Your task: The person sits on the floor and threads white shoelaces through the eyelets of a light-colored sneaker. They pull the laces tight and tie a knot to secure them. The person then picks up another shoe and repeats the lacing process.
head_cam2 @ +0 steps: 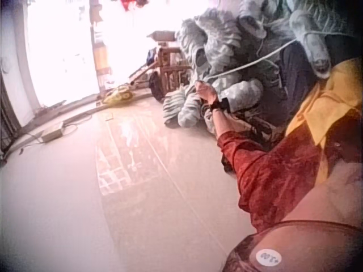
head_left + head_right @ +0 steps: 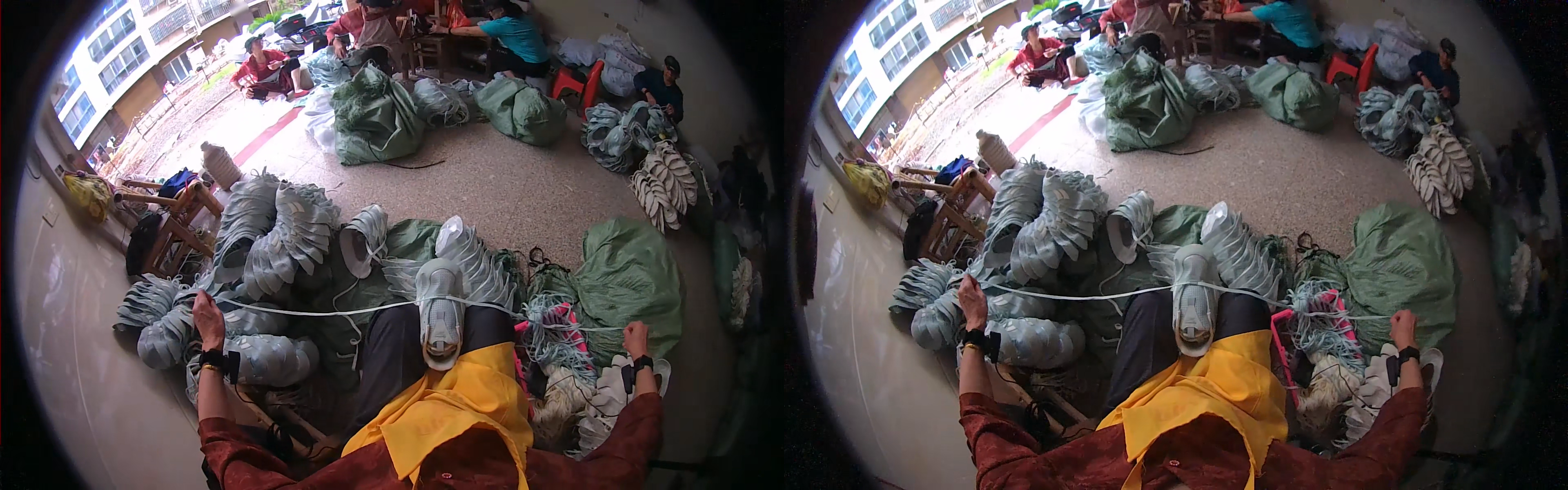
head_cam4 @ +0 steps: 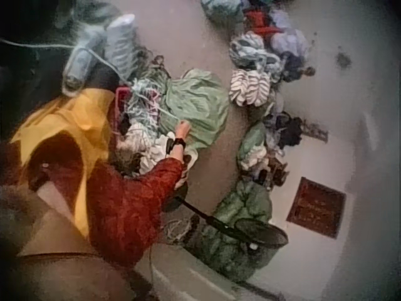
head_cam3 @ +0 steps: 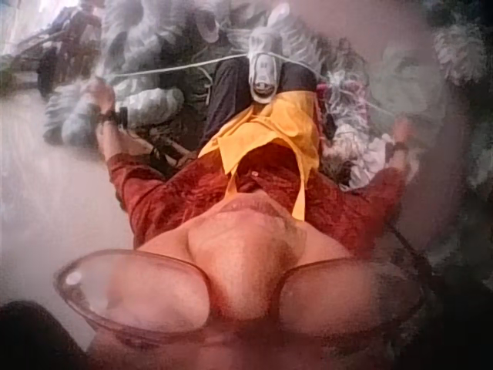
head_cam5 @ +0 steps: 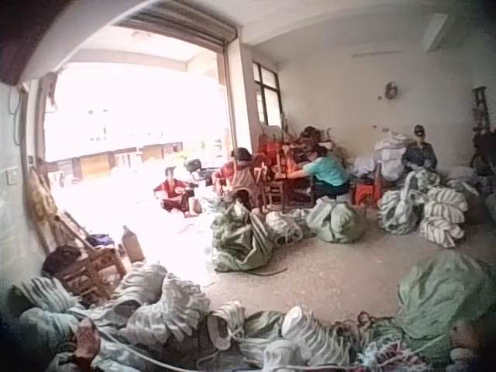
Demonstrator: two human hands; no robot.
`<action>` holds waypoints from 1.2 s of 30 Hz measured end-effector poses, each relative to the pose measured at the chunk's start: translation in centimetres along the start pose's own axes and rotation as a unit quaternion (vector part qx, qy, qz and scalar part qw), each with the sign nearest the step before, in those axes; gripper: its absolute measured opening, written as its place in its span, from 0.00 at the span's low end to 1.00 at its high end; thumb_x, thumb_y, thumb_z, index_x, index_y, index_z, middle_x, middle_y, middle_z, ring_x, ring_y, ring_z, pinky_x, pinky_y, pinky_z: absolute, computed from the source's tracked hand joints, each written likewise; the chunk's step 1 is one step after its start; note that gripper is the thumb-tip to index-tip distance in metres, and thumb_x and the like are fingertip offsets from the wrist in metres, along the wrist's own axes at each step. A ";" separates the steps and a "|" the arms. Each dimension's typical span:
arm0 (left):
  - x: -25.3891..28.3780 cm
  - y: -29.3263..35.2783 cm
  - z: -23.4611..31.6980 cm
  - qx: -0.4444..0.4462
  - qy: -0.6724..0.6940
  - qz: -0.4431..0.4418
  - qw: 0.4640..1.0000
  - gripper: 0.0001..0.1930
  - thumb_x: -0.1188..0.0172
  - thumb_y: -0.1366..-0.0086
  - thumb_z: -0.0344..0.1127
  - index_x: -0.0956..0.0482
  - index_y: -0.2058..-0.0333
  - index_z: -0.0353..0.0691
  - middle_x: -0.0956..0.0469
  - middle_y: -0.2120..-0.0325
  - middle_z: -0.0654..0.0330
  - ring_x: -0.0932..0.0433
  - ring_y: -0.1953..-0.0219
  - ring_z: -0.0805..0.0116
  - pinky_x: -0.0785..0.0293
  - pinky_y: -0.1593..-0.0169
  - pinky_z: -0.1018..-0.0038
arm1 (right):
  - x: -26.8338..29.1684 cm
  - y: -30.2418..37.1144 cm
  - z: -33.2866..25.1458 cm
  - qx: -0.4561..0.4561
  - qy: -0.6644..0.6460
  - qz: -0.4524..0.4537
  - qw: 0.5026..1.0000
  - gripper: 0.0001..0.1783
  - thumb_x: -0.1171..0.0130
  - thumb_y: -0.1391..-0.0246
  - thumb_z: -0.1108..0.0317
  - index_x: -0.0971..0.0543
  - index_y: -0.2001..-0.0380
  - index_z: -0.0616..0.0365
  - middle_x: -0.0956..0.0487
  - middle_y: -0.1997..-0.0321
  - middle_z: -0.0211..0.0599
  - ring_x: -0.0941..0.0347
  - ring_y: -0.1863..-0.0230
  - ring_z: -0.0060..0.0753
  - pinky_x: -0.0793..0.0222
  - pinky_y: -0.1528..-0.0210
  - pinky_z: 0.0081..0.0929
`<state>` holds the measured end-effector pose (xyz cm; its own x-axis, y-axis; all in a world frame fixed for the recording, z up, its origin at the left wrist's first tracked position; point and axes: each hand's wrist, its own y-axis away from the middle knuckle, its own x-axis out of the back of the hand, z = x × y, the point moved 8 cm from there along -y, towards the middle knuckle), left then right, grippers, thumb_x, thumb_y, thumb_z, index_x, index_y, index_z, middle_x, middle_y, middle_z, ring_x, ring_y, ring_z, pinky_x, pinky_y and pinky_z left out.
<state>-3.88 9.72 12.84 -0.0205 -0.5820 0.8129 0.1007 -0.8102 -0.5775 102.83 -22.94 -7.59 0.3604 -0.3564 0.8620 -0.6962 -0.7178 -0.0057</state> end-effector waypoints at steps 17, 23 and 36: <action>-0.2 -6.0 8.9 -0.191 0.065 0.027 0.979 0.06 0.45 0.31 0.31 0.25 0.66 0.35 0.22 0.72 0.42 0.22 0.66 0.38 0.28 0.65 0.53 | 4.2 -3.7 -9.2 0.061 0.007 -0.046 0.997 0.15 0.41 0.38 0.63 0.21 0.75 0.65 0.21 0.79 0.34 0.25 0.78 0.26 0.30 0.71 0.28; -5.9 -1.2 3.0 -0.092 0.141 -0.101 0.980 0.07 0.41 0.33 0.35 0.21 0.64 0.38 0.19 0.73 0.52 0.19 0.71 0.55 0.25 0.64 0.63 | 5.7 -2.7 -2.8 -0.006 -0.398 0.104 0.911 0.10 0.40 0.38 0.68 0.16 0.64 0.65 0.18 0.72 0.30 0.22 0.70 0.22 0.26 0.66 0.22; -7.1 17.9 37.9 0.049 0.614 -0.536 0.577 0.03 0.42 0.32 0.24 0.26 0.66 0.34 0.17 0.58 0.55 0.21 0.51 0.71 0.28 0.43 0.74 | -11.5 13.4 -41.0 0.286 -0.172 -0.248 0.910 0.09 0.38 0.42 0.71 0.16 0.59 0.62 0.18 0.67 0.42 0.21 0.70 0.37 0.26 0.66 0.33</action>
<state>35.78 2.03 -0.46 -0.8065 0.5912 -0.0016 -0.5706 -0.7776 0.2642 63.91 -3.95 3.23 0.7832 0.0012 0.6217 0.0062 -1.0000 -0.0058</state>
